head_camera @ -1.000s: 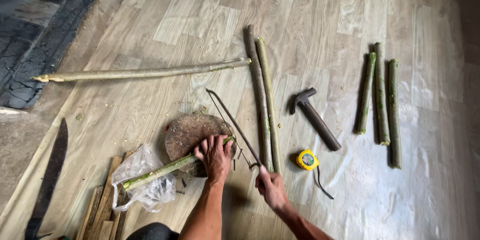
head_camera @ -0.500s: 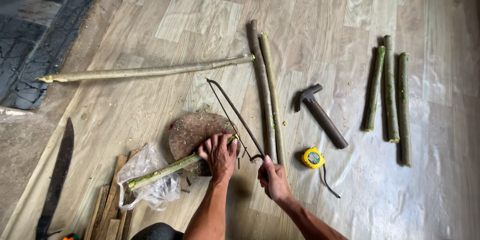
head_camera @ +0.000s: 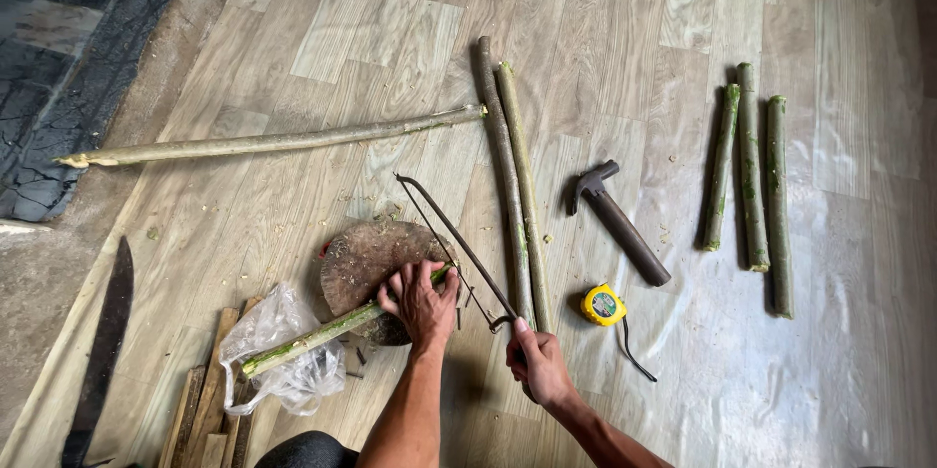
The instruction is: The person measures and cuts green sticks with a tape measure and hand saw, then joins them with nails using a hammer to form a rectangular wooden frame on the floor.
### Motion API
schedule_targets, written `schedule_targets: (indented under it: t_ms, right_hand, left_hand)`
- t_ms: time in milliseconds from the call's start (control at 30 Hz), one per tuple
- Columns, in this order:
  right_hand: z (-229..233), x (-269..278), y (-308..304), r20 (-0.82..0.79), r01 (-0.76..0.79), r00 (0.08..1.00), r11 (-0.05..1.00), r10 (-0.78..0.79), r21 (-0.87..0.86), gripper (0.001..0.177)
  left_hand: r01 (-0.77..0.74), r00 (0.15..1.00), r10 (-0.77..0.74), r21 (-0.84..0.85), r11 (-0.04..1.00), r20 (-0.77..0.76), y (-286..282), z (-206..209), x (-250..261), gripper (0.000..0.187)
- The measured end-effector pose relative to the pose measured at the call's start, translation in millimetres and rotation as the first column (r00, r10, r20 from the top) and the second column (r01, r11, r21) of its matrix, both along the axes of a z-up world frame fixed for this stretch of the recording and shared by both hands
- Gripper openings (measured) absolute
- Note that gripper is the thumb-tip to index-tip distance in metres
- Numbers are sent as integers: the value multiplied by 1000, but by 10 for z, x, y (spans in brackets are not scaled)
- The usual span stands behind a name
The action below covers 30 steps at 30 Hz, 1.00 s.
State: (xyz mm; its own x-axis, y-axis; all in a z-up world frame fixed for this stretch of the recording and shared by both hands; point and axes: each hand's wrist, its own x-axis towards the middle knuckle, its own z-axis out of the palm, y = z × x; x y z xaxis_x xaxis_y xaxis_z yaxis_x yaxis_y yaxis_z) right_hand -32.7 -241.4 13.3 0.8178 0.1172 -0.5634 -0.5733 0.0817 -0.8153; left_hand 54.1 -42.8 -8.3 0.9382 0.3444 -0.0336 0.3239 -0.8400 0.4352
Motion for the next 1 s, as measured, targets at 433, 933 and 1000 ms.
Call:
schedule_targets:
  t_ms: [433,933,1000]
  right_hand:
    - [61,213,67,13,-12,1000,1000,12,-9,70]
    - [223,527,226,33,-88,995,990,92,-109,72]
    - [203,411,180,24,-60,998,995,62,-76,73]
  left_hand:
    - [5,998,-5,15,1000,57,-66,46,5,29]
    - [26,999,-25,-20,999,37,5,1,-2,28]
    - [29,998,-28,-30,999,54,-4,50,0,28]
